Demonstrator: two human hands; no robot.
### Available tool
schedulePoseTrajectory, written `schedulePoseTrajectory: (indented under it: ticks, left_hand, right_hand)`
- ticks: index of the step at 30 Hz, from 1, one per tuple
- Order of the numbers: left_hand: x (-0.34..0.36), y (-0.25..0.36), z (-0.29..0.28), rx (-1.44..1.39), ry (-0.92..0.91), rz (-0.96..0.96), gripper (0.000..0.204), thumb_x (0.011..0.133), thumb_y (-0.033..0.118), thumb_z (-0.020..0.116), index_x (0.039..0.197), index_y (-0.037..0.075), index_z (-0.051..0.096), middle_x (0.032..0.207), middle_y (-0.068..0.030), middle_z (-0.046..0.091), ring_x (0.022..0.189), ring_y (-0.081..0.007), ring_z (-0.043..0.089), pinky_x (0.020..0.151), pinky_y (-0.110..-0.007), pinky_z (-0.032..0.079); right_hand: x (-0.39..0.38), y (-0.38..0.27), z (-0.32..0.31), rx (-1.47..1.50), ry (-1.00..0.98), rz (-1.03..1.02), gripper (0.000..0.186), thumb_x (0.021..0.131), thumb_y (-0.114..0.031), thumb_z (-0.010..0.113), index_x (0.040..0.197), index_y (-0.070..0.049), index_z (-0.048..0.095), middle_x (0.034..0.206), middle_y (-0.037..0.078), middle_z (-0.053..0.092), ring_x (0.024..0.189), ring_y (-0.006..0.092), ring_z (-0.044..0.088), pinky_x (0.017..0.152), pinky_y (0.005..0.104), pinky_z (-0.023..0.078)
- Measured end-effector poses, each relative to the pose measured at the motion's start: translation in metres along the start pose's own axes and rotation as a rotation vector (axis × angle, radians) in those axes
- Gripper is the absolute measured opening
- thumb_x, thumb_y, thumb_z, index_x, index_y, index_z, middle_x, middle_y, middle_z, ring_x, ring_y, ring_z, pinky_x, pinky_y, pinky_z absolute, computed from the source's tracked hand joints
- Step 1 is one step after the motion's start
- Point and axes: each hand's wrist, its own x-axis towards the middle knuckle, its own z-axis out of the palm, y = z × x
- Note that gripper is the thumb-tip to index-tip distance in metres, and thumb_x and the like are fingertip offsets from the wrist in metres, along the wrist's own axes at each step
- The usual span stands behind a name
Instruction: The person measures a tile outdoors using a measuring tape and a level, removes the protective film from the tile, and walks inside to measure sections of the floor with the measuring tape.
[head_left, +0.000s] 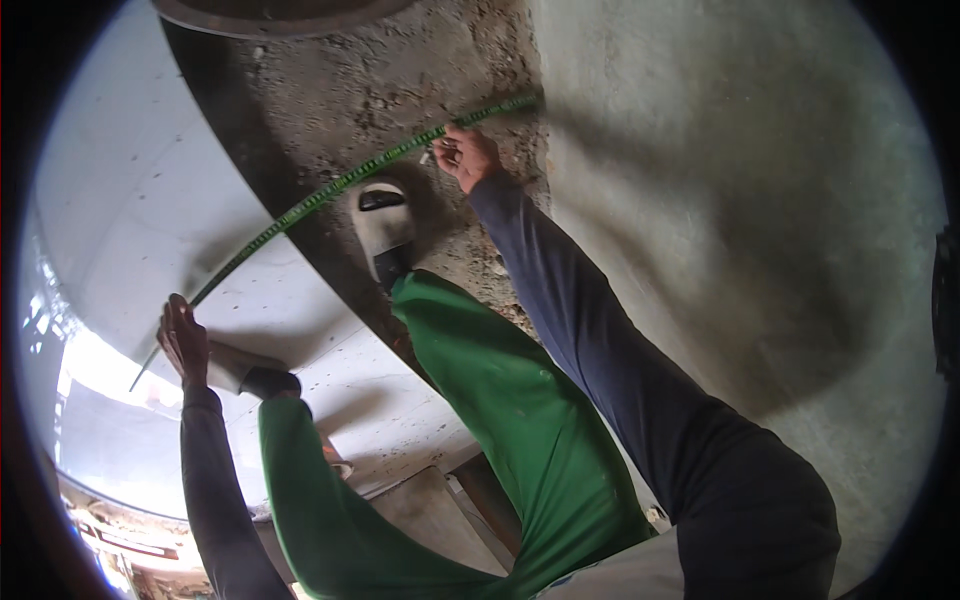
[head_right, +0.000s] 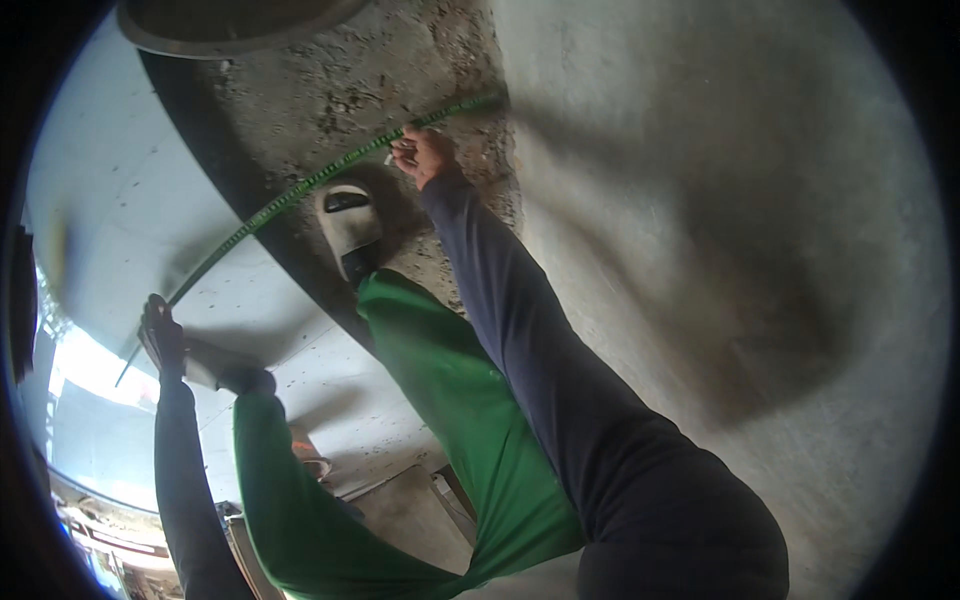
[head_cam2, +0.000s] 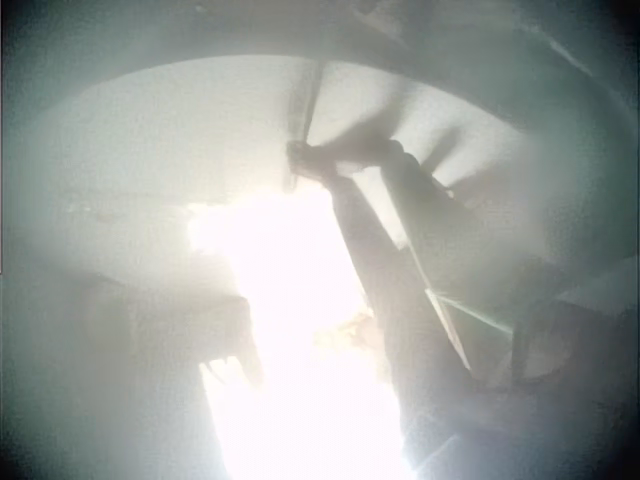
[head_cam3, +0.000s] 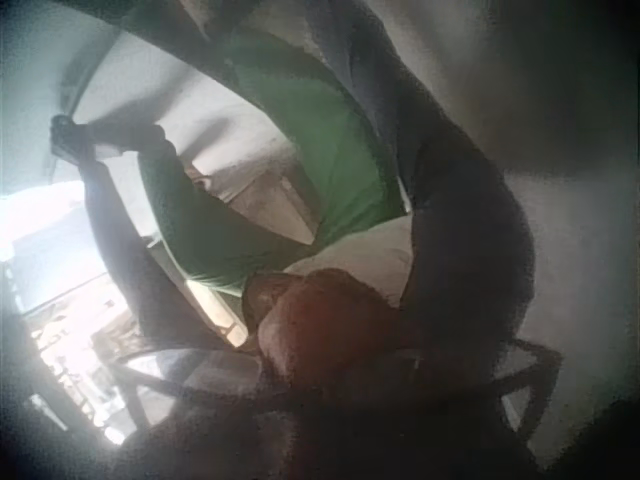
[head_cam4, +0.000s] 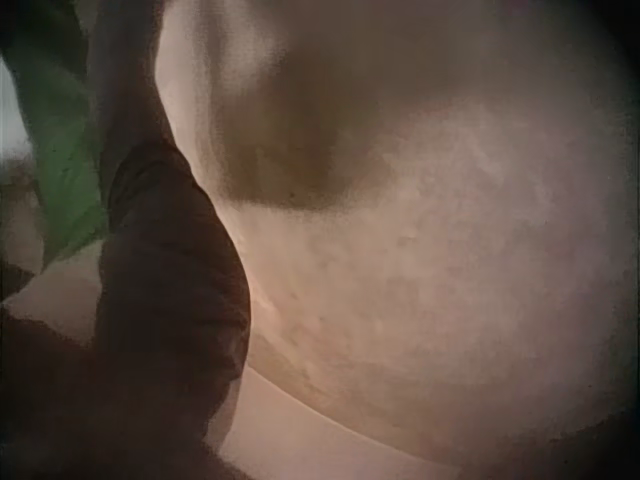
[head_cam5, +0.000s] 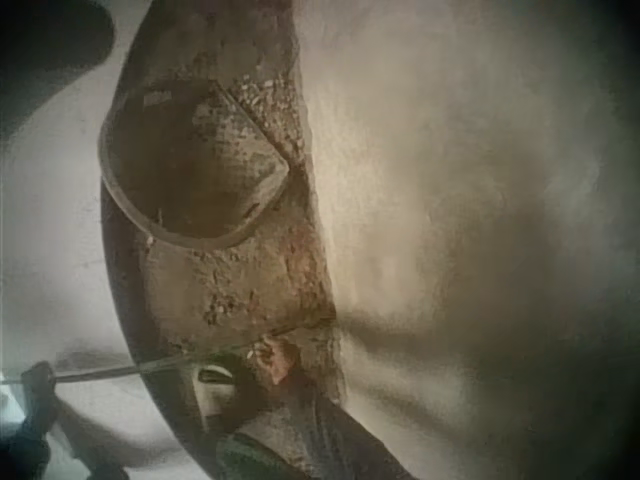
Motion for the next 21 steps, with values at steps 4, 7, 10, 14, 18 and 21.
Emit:
schedulePoseTrajectory:
  ticks: [4, 7, 10, 14, 18, 21]
  left_hand:
    - [-0.032, -0.015, -0.082, -0.14, -0.079, 0.027, 0.009, 0.092, 0.004, 0.059, 0.099, 0.007, 0.057, 0.078, -0.0163, 0.062, 0.074, -0.0379, 0.062, 0.066, -0.049, 0.046]
    - [-0.068, 0.006, -0.168, -0.141, -0.007, 0.105, 0.013, 0.092, 0.004, 0.061, 0.104, 0.009, 0.064, 0.076, -0.0157, 0.062, 0.07, -0.0379, 0.063, 0.063, -0.047, 0.046]
    - [-0.117, 0.019, -0.267, -0.243, -0.015, 0.067, 0.008, 0.094, 0.005, 0.061, 0.097, 0.008, 0.068, 0.078, -0.0149, 0.064, 0.07, -0.0351, 0.065, 0.064, -0.044, 0.049]
    - [-0.17, 0.055, -0.378, -0.45, 0.039, 0.009, 0.005, 0.09, 0.001, 0.067, 0.087, 0.005, 0.069, 0.078, -0.0129, 0.069, 0.071, -0.0272, 0.067, 0.065, -0.038, 0.052]
    - [-0.219, 0.072, -0.464, -0.447, 0.087, -0.074, 0.006, 0.087, -0.001, 0.067, 0.083, 0.002, 0.07, 0.079, -0.0114, 0.071, 0.073, -0.026, 0.068, 0.067, -0.037, 0.053]
    - [-0.256, 0.076, -0.505, -0.484, 0.141, -0.162, 0.006, 0.086, -0.002, 0.067, 0.082, 0.002, 0.069, 0.078, -0.0122, 0.071, 0.071, -0.0282, 0.067, 0.066, -0.038, 0.053]
  right_hand:
    - [-0.051, -0.01, 0.013, 0.059, -0.024, 0.039, 0.023, 0.093, -0.022, 0.073, 0.1, -0.006, 0.059, 0.09, 0.009, 0.067, 0.075, 0.0187, 0.066, 0.068, 0.0336, 0.055]
    - [-0.106, -0.022, 0.019, 0.117, 0.002, 0.068, 0.022, 0.091, -0.022, 0.074, 0.099, -0.007, 0.06, 0.088, 0.01, 0.069, 0.07, 0.0197, 0.067, 0.062, 0.0329, 0.056]
    - [-0.181, -0.038, 0.043, 0.135, -0.074, 0.171, 0.02, 0.095, -0.024, 0.072, 0.095, -0.008, 0.06, 0.086, 0.007, 0.066, 0.07, 0.0153, 0.064, 0.062, 0.0307, 0.053]
    - [-0.274, -0.086, 0.072, 0.132, -0.176, 0.186, 0.019, 0.093, -0.025, 0.075, 0.092, -0.011, 0.062, 0.082, 0.005, 0.067, 0.07, 0.0156, 0.067, 0.062, 0.0302, 0.054]
    - [-0.348, -0.146, 0.108, 0.074, -0.288, 0.107, 0.02, 0.09, -0.028, 0.078, 0.091, -0.014, 0.064, 0.081, 0.003, 0.068, 0.071, 0.0154, 0.07, 0.062, 0.0326, 0.056]
    - [-0.391, -0.176, 0.148, -0.013, -0.306, 0.095, 0.022, 0.089, -0.031, 0.079, 0.092, -0.014, 0.065, 0.081, 0.001, 0.068, 0.071, 0.015, 0.069, 0.062, 0.0322, 0.056]
